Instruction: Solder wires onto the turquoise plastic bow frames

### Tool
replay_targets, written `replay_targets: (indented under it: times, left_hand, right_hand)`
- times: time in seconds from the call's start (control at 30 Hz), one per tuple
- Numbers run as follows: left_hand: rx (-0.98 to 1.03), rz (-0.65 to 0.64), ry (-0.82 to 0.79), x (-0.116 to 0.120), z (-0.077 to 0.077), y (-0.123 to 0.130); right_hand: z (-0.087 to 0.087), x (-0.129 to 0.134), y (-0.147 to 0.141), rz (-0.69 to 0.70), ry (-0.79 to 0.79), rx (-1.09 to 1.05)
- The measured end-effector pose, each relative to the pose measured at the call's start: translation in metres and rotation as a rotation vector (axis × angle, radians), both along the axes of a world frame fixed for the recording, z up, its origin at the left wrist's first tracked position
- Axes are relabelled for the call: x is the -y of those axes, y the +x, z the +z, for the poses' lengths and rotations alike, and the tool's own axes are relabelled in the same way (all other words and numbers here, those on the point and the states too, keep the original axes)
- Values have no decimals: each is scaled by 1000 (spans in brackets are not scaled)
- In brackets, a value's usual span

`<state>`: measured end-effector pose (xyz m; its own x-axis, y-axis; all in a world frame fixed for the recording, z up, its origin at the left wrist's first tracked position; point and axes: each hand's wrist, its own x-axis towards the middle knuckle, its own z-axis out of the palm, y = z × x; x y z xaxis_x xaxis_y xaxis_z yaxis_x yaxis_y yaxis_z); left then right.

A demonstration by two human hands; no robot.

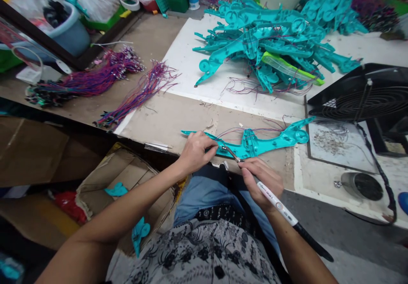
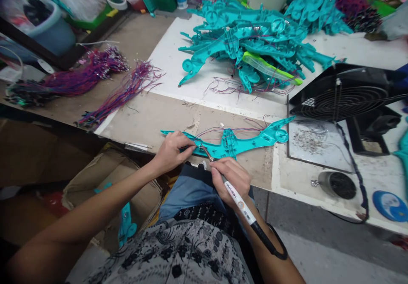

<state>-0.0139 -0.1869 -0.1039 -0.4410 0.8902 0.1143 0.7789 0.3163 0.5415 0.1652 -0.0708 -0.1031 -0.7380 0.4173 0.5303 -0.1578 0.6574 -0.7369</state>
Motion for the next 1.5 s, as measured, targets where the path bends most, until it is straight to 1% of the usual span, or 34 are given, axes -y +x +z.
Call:
replay_targets:
  times: [0.2,0.33,0.4,0.47,0.6,0.67,0.77,0.83,0.97,1.0,1.07,1.13,1.2,1.27,1.37,1.43,1.5]
  left_hand:
    - [-3,1,3,0,-1,0]
    - [-6,4,8,-2,0,1]
    - [-6,2,7,-2,1,1]
    - [0,1,-10,-2,1,1]
    - [36,-22,-29,2,9,-1]
    - [-20,-31,-23,1,15,0]
    - [-170,-74,-78,-11,21,3]
    - [-187,-121,-154,-27,21,6]
    - [-221,-140,-320,-61,20,11]
    - [-253,-154,-336,-67,21,12]
    - [-310,-206,-310,-72,26,13]
    - [-332,-244,-227,-70,31,15]
    - [-290,-275,-150,-64,34,15]
    - [-175,-284,-104,-59,33,14]
    - [45,-213,-64,-55,27,8]
    - [193,-173,-43,-54,22,1]
    - [313,-173,-21,-54,19,-5]
  right_hand:
    - [-1,-2,4,-22,-7,-25]
    - [0,-2,4,5,1,-19]
    - [-2,-4,8,-23,0,-27]
    - [-7,-11,14,-110,-14,-54]
    - [-19,-34,31,-356,-63,-80]
    - [-24,-45,39,-447,-58,-75]
    - [-26,-54,45,-518,-33,-78]
    - [-27,-56,47,-526,-35,-85]
    - [-28,-65,48,-536,16,-74]
    - [-28,-70,48,-534,44,-74]
    - [-28,-85,45,-515,116,-79]
    - [-27,-103,38,-469,235,-62]
    - [-25,-117,28,-383,359,19]
    - [-24,-127,14,-265,442,137]
    - [-20,-132,-5,-80,463,291]
    - [-18,-132,-14,-1,451,351]
    - [-16,-133,-18,46,441,371]
